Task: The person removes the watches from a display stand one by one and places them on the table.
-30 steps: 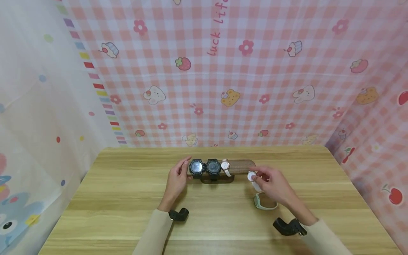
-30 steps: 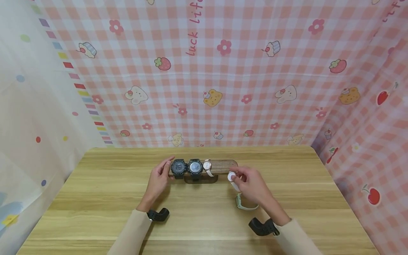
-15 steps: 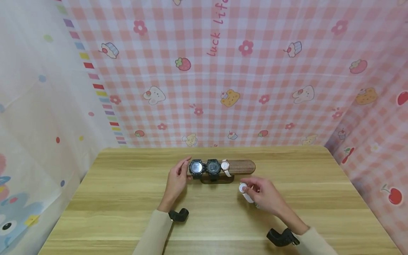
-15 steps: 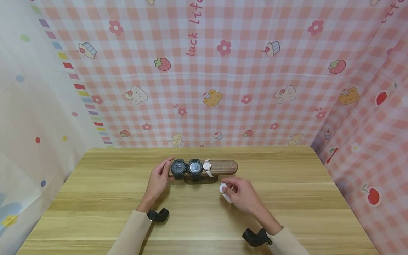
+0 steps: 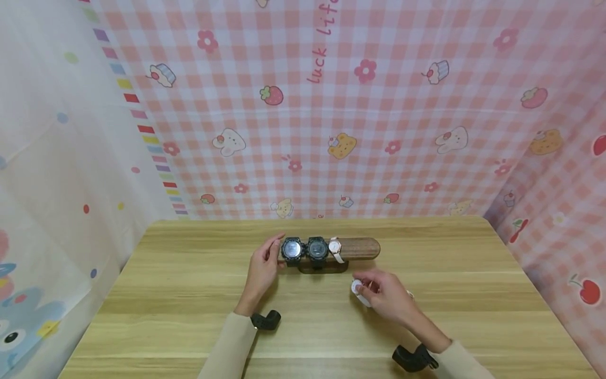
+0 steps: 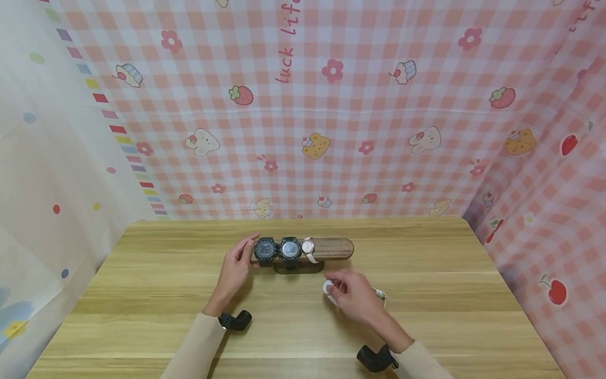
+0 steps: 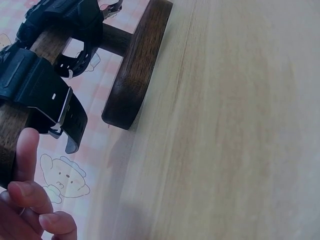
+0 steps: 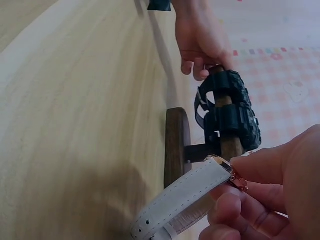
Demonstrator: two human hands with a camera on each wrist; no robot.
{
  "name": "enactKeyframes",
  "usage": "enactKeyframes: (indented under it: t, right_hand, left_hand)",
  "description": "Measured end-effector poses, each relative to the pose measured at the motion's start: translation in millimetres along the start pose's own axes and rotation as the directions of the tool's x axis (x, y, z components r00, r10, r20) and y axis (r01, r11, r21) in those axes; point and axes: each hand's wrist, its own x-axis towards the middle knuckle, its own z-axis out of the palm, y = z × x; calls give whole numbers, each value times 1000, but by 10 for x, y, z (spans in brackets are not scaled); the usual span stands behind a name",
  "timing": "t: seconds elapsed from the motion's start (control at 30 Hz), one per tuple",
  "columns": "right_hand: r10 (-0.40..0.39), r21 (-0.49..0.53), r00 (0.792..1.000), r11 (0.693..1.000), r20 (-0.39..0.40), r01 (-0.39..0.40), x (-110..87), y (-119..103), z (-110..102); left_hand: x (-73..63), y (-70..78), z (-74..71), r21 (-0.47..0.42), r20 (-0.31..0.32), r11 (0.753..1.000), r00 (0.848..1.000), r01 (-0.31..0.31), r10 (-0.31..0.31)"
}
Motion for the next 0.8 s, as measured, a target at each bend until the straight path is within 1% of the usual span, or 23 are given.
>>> enactKeyframes:
  t: [0.13, 0.23, 0.43, 0.67, 0.8]
  right_hand:
    - [-38, -37, 999, 999, 7, 38, 9, 20, 37]
    - [-48, -46, 999, 998, 14, 48, 15, 39, 69]
    - [-17, -51, 1000, 999, 18, 18, 25, 65, 131]
    - [-24, -64, 999, 998, 24, 25, 25, 70, 177]
    - [-32, -75, 999, 997, 39, 34, 22, 83, 213]
  left_hand:
    - [1, -7, 3, 2, -4, 1000, 1000, -5, 5]
    - [-1, -5, 4, -2, -9, 1000, 1000, -7, 7]
    - [0, -7, 11, -7, -14, 1000, 1000, -16, 16]
    - [0, -9, 17, 2, -27, 1000, 1000, -9, 9]
    - [-3, -8, 16, -2, -24, 1000, 1000, -5, 5]
